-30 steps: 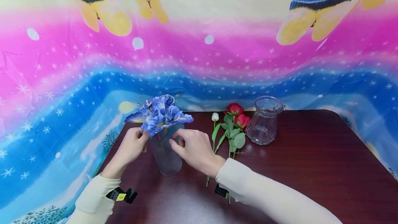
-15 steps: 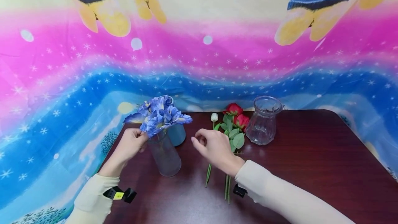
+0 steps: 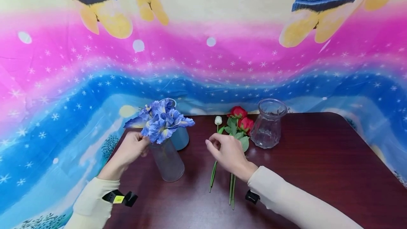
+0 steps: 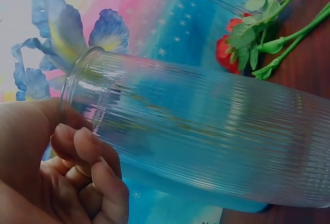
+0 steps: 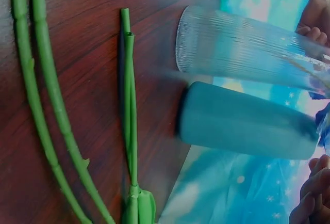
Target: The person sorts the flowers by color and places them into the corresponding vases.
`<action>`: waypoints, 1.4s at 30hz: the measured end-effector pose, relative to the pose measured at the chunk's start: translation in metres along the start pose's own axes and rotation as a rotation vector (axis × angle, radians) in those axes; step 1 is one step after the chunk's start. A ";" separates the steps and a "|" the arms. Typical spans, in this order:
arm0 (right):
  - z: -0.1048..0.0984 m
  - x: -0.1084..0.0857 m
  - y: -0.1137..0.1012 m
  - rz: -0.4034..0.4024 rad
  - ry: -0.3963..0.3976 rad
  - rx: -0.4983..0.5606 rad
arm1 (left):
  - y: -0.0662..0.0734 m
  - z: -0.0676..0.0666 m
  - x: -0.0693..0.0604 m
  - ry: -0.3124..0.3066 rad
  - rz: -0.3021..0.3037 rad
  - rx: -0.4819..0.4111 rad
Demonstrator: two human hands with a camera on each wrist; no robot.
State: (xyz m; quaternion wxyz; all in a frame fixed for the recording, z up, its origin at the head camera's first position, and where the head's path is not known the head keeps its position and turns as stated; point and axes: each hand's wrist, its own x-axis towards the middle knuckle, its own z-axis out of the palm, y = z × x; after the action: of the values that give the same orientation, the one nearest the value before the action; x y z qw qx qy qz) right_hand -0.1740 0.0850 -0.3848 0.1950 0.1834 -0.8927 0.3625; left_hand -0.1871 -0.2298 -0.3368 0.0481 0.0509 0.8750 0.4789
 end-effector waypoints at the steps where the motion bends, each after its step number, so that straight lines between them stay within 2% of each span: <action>1: 0.000 0.000 0.001 0.006 0.000 -0.001 | 0.000 -0.001 0.000 -0.005 0.004 0.000; 8: -0.002 -0.001 0.009 0.029 -0.008 -0.009 | 0.000 -0.005 -0.002 -0.037 0.001 0.003; 16: -0.002 -0.002 0.013 0.020 0.006 -0.017 | 0.002 -0.010 -0.006 -0.050 -0.012 -0.016; 20: -0.003 -0.002 0.014 0.020 0.012 -0.014 | 0.003 -0.015 -0.007 -0.039 -0.012 -0.054; 27: -0.004 -0.001 0.019 0.021 0.005 -0.024 | 0.005 -0.027 -0.007 -0.005 -0.013 -0.028; 34: -0.006 -0.003 0.023 0.021 -0.007 -0.025 | 0.007 -0.036 -0.006 0.022 0.001 -0.093; 42: -0.008 -0.006 0.028 0.042 0.005 -0.053 | 0.007 -0.045 -0.002 0.055 0.004 -0.099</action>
State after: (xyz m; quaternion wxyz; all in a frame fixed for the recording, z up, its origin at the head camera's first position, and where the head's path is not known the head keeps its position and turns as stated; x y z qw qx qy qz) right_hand -0.1805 0.1104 -0.3985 0.1944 0.1583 -0.9052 0.3432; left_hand -0.1910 -0.2641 -0.3063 0.0257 0.0370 0.8512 0.5229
